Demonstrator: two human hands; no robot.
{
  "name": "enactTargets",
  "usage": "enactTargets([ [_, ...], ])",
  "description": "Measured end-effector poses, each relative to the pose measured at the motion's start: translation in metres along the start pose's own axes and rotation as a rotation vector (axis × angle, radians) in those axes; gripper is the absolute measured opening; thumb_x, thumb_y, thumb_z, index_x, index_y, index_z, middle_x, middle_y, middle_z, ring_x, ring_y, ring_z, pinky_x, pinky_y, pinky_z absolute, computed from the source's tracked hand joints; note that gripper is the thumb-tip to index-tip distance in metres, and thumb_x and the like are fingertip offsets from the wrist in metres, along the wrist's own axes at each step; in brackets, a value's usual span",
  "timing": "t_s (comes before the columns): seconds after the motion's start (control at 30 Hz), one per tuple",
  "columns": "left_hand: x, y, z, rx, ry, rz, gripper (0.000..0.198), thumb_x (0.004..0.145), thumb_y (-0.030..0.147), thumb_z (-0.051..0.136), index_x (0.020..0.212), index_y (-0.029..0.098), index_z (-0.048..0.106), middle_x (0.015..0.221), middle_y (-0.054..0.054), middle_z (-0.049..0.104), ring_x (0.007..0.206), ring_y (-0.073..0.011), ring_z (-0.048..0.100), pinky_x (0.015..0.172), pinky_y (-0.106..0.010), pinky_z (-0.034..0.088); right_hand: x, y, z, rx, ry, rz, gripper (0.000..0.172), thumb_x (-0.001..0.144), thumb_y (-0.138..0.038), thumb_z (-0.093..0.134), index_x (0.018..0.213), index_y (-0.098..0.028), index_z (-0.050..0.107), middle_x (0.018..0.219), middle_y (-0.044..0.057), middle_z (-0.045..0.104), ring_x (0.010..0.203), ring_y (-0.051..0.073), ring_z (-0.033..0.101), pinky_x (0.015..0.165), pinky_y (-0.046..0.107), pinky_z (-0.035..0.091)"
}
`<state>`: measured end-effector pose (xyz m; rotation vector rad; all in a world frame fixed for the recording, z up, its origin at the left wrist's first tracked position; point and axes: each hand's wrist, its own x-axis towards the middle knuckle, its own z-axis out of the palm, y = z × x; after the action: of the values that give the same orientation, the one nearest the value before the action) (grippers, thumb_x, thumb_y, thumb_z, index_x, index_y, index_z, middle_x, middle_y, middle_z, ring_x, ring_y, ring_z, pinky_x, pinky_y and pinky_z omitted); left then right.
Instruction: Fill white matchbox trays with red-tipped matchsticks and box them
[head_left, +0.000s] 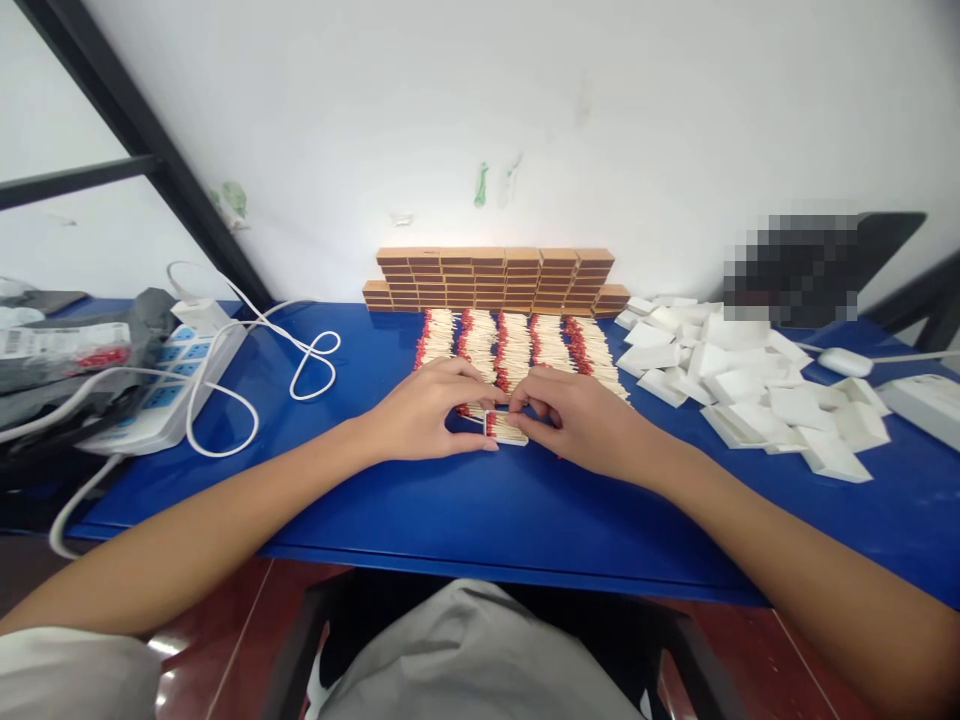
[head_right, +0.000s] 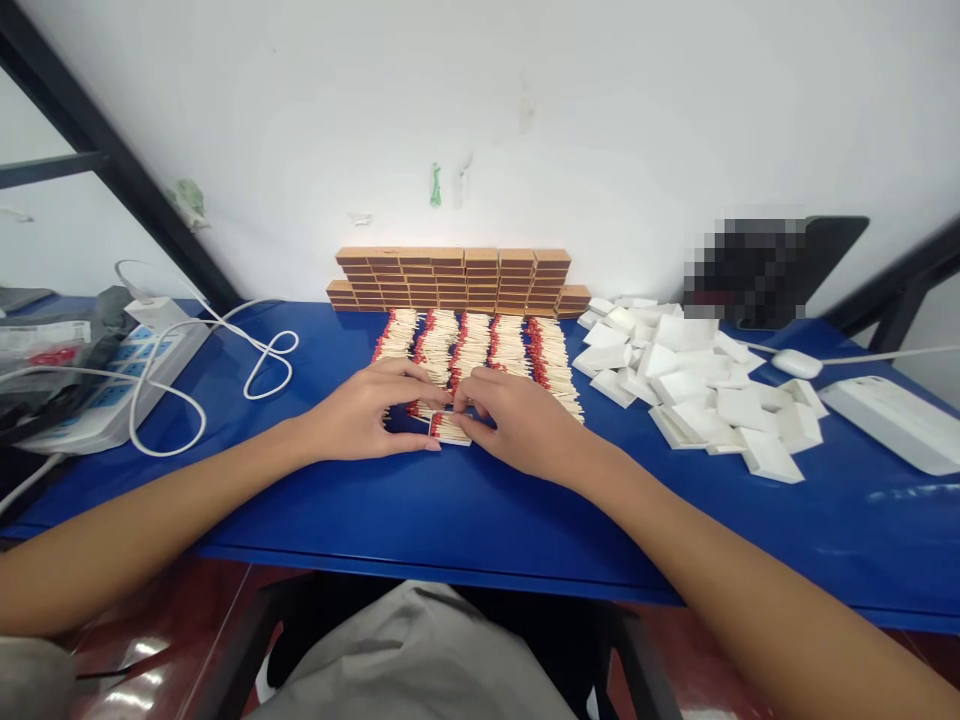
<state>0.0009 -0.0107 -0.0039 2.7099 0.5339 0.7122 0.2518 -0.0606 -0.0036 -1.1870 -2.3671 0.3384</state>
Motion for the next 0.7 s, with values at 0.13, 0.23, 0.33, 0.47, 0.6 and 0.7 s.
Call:
enactTargets([
  [0.13,-0.001,0.000,0.000,0.002,-0.008,-0.011,0.050,0.086,0.050,0.083,0.128,0.023,0.073,0.117,-0.009,0.073,0.108,-0.0243,0.068,0.097,-0.038,0.053,0.000,0.002,0.002,-0.003,0.002,-0.004,0.008,0.098,-0.027,0.067,0.092,-0.021,0.067,0.081,0.000,0.059,0.070,0.015,0.053,0.064,0.027,0.038],
  [0.23,-0.002,0.000,0.000,0.011,0.000,-0.026,0.052,0.086,0.051,0.082,0.129,0.024,0.072,0.118,-0.009,0.073,0.109,-0.0243,0.068,0.098,-0.038,0.053,0.001,0.002,0.000,-0.001,0.009,-0.012,0.009,0.099,-0.029,0.066,0.093,-0.021,0.067,0.082,0.001,0.060,0.070,0.015,0.053,0.065,0.028,0.039],
  [0.33,-0.002,0.000,0.000,0.008,0.009,-0.044,0.051,0.087,0.052,0.082,0.128,0.025,0.072,0.119,-0.009,0.074,0.110,-0.0247,0.068,0.099,-0.039,0.054,0.003,0.003,-0.008,-0.017,0.037,-0.022,0.015,0.100,-0.031,0.063,0.090,-0.021,0.066,0.082,0.002,0.061,0.069,0.016,0.053,0.064,0.028,0.039],
  [0.47,-0.004,-0.001,0.000,0.033,0.046,-0.076,0.051,0.090,0.049,0.079,0.135,0.027,0.068,0.122,-0.008,0.074,0.116,-0.0256,0.067,0.104,-0.043,0.052,0.006,0.017,-0.023,-0.097,0.150,0.067,0.018,0.099,-0.032,0.060,0.086,-0.021,0.064,0.074,0.001,0.059,0.065,0.016,0.051,0.062,0.028,0.037],
  [0.6,-0.006,-0.002,0.000,0.016,0.106,-0.153,0.063,0.092,0.045,0.078,0.148,0.027,0.055,0.120,-0.007,0.075,0.120,-0.0266,0.066,0.108,-0.046,0.052,0.010,0.041,-0.033,-0.169,0.320,0.192,0.024,0.095,-0.037,0.060,0.076,-0.021,0.062,0.067,0.000,0.057,0.061,0.016,0.050,0.060,0.029,0.035],
  [0.7,-0.007,-0.005,0.000,0.022,0.159,-0.183,0.067,0.091,0.044,0.079,0.150,0.028,0.051,0.119,-0.005,0.076,0.120,-0.0268,0.066,0.108,-0.047,0.052,0.015,0.063,-0.044,-0.107,0.486,0.379,0.027,0.090,-0.046,0.061,0.080,-0.021,0.068,0.062,0.000,0.059,0.059,0.018,0.052,0.059,0.030,0.035],
])
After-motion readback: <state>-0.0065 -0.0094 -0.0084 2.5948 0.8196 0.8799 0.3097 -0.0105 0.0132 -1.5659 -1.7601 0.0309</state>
